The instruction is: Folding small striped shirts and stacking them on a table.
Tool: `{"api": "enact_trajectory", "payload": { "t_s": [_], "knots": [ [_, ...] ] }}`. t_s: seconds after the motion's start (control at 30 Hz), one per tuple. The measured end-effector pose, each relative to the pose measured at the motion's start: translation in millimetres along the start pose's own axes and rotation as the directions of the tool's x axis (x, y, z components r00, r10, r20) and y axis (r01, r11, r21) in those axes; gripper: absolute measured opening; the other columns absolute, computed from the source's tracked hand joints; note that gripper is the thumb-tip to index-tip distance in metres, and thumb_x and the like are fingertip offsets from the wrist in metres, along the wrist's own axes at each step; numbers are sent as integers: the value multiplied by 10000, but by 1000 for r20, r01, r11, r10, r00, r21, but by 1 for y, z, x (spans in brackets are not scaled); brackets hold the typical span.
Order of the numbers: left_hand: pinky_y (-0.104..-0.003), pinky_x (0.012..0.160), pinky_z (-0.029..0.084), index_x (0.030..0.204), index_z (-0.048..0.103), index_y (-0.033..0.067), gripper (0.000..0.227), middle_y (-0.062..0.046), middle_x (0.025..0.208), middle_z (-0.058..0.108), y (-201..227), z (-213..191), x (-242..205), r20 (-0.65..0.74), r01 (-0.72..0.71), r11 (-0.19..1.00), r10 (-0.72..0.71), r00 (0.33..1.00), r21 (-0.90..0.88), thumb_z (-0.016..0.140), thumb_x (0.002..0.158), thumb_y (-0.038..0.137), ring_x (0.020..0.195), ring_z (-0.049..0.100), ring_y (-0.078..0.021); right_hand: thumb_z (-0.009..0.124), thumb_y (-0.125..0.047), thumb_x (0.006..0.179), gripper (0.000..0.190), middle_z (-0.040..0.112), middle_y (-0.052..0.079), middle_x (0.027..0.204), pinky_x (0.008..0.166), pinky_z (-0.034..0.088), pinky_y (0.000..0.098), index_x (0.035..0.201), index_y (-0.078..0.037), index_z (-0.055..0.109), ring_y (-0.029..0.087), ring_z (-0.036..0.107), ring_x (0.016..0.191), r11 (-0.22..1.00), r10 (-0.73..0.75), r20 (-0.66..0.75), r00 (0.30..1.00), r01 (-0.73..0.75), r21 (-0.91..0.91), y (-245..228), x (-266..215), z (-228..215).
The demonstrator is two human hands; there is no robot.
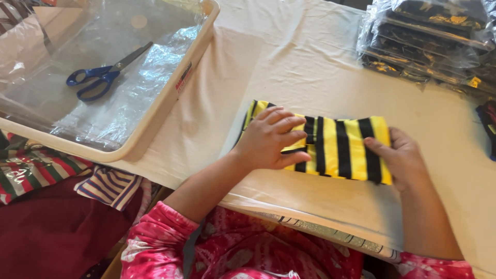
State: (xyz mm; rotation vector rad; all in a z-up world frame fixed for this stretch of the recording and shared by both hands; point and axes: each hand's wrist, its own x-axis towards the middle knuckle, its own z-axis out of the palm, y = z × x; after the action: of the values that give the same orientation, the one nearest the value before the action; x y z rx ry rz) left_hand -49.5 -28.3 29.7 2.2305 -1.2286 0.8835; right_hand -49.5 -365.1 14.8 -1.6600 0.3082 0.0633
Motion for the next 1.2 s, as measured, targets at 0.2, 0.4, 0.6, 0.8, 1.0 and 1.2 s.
{"api": "enact_trajectory", "payload": {
  "t_s": [0.2, 0.4, 0.6, 0.8, 1.0, 1.2],
  "knots": [
    [-433, 959, 503, 1021, 728, 128, 379, -53, 1185, 675, -7, -1, -3, -151, -6, 1000, 4, 989, -11, 755, 935, 496, 1122, 618, -276, 755, -112, 899, 452, 737, 97, 1099, 792, 577, 304, 1310, 38, 638, 168, 708, 895, 962, -161, -116, 980, 130, -239, -11, 2, -52],
    [-418, 926, 508, 1017, 733, 147, 343, -18, 1133, 673, -6, 11, -3, -71, 67, 997, -69, 995, -27, 757, 926, 478, 1109, 615, -264, 771, -129, 878, 505, 715, 107, 1180, 855, 555, 298, 1335, 33, 625, 168, 695, 984, 948, -224, -47, 974, 206, -241, -54, -17, -14],
    [-439, 1003, 450, 925, 756, 171, 181, -10, 1164, 680, -23, 24, -10, 20, 169, 986, -169, 985, 12, 756, 877, 345, 1196, 578, -261, 773, -90, 842, 641, 700, 126, 1183, 826, 589, 294, 1427, -10, 523, 166, 712, 986, 894, -272, 154, 950, 308, -325, -98, -39, 77],
    [-429, 987, 444, 806, 783, 183, 76, 17, 1170, 706, -43, 27, -17, 118, 391, 920, -385, 915, -33, 764, 749, 229, 1210, 564, -252, 589, -122, 978, 451, 667, 66, 1007, 596, 618, 302, 1410, -55, 483, 172, 724, 674, 989, -149, 343, 928, 148, 28, -83, -38, 116],
    [-428, 1027, 426, 852, 800, 183, 160, 29, 1207, 718, -50, 41, -22, 114, 541, 834, -530, 840, -105, 728, 874, 324, 1257, 543, -248, 609, -104, 1047, 310, 698, 66, 1005, 728, 560, 285, 1350, -46, 643, 113, 657, 819, 903, -389, 96, 916, 400, -157, -13, 9, 83],
    [-453, 1024, 381, 722, 781, 152, 314, -22, 1237, 671, -38, 31, -11, 162, 595, 803, -582, 797, -41, 813, 758, 463, 1253, 509, -302, 676, -180, 994, 290, 714, 63, 1065, 791, 573, 336, 1275, -112, 684, 188, 694, 828, 554, -561, 73, 825, 440, -707, -12, 4, 81]
  ]
}}
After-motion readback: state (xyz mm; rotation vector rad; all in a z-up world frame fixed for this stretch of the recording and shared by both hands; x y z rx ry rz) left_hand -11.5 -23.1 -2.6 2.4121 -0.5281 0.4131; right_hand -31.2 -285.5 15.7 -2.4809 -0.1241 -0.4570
